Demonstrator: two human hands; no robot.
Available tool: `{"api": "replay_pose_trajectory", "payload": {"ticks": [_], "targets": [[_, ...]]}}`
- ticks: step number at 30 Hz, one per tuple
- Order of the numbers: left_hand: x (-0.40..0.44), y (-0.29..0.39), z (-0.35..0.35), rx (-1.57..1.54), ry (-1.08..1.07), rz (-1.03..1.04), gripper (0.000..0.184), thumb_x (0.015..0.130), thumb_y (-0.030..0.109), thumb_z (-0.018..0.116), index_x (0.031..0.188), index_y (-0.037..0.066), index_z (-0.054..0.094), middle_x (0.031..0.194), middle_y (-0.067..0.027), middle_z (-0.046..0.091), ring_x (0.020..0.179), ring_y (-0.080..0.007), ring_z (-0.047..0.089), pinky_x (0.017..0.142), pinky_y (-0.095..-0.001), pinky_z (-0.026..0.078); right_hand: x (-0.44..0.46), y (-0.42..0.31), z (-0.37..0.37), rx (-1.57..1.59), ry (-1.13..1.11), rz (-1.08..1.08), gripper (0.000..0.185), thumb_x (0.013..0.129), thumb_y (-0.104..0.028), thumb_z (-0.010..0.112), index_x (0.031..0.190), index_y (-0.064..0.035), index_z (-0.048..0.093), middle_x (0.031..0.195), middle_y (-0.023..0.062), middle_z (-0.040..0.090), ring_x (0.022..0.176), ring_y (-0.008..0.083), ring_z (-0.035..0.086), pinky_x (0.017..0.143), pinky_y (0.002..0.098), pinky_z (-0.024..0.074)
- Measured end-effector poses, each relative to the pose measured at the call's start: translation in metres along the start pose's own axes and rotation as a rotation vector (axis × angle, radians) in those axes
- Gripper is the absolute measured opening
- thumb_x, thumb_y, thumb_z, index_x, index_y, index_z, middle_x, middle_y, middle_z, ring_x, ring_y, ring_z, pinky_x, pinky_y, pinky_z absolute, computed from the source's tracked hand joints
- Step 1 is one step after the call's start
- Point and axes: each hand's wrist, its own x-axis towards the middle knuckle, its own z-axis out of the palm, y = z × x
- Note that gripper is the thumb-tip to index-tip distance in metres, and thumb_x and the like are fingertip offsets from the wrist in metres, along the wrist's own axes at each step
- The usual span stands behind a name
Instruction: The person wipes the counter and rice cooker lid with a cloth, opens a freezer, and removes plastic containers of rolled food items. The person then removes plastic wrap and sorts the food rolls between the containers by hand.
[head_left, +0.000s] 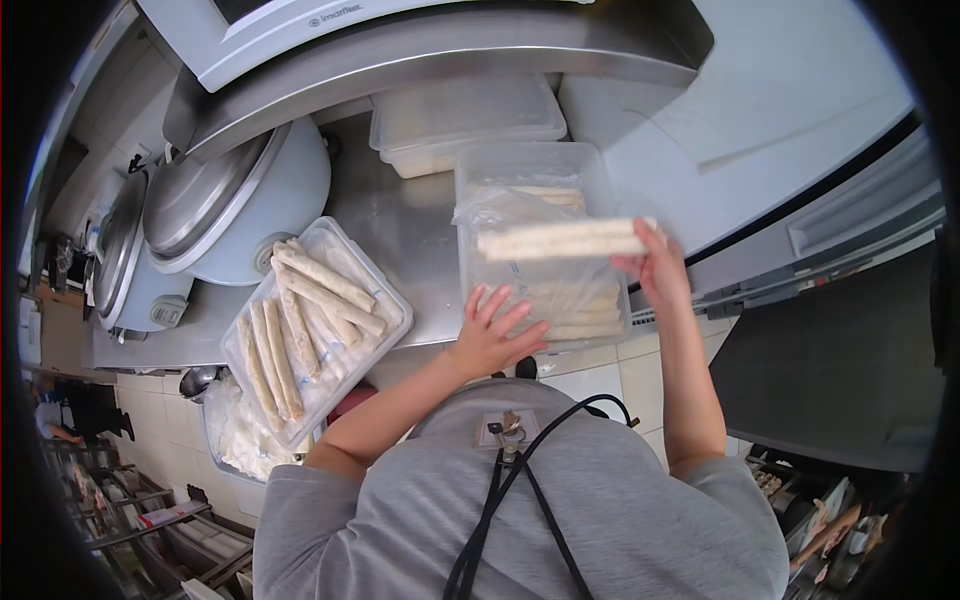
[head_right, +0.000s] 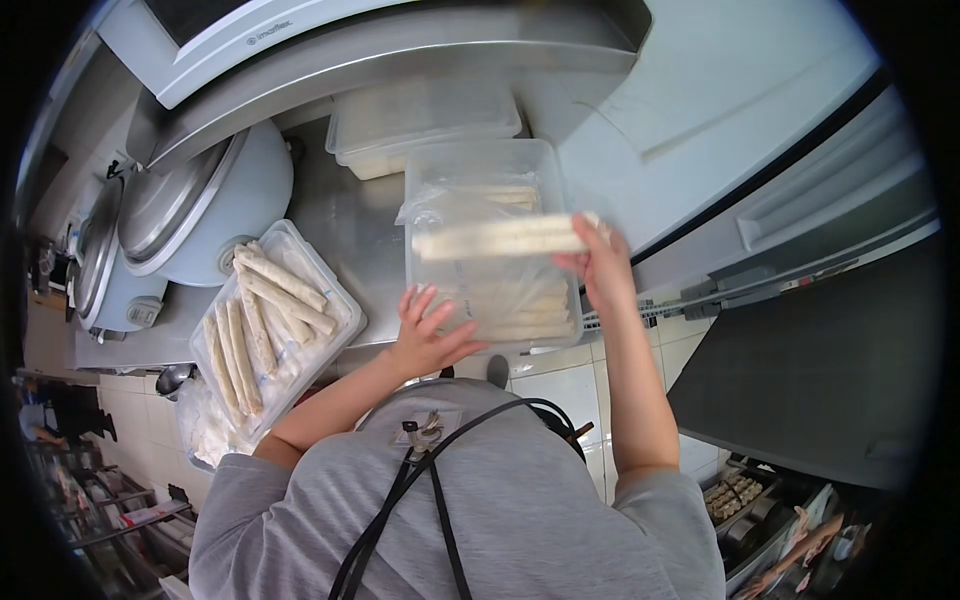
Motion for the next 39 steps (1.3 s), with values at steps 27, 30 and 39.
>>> {"api": "replay_pose_trajectory", "payload": {"ticks": [27,30,39], "targets": [[0.042,0.026,-0.027,0.090,-0.596,-0.415,0.096,0.058,0.049,0.071,0.137,0.020,0.023,0.141,-0.0160,0.017,0.129,-0.0380,0.017,0.099,-0.0593,0.018,0.046,0.027,0.019,-1.167,-1.111,-0.114,0.030,0.074,-0.002,0.052,0.103,-0.0044,0.061,0.081,0.0062,0.061,0.076,0.0129,0.055,0.069,0.0254,0.0433],[0.045,0.022,-0.024,0.103,-0.680,-0.371,0.095,0.058,0.049,0.071,0.135,0.017,0.026,0.137,-0.0174,0.026,0.128,-0.0362,0.020,0.099,-0.0594,0.017,0.005,0.004,0.025,-1.374,-1.122,-0.220,0.024,0.074,-0.007,0.057,0.096,-0.0069,0.064,0.082,0.0084,0.062,0.079,0.0182,0.057,0.071,0.0273,0.0441],[0.035,0.021,-0.017,0.097,-0.750,-0.299,0.074,0.064,0.047,0.067,0.125,0.013,0.043,0.132,-0.0183,0.035,0.124,-0.0321,0.032,0.101,-0.0513,0.023,0.194,0.062,0.074,-1.573,-0.588,-0.347,0.055,0.057,-0.029,0.076,0.104,-0.0062,0.057,0.105,0.0136,0.056,0.098,0.0278,0.053,0.083,0.0354,0.0423]]}}
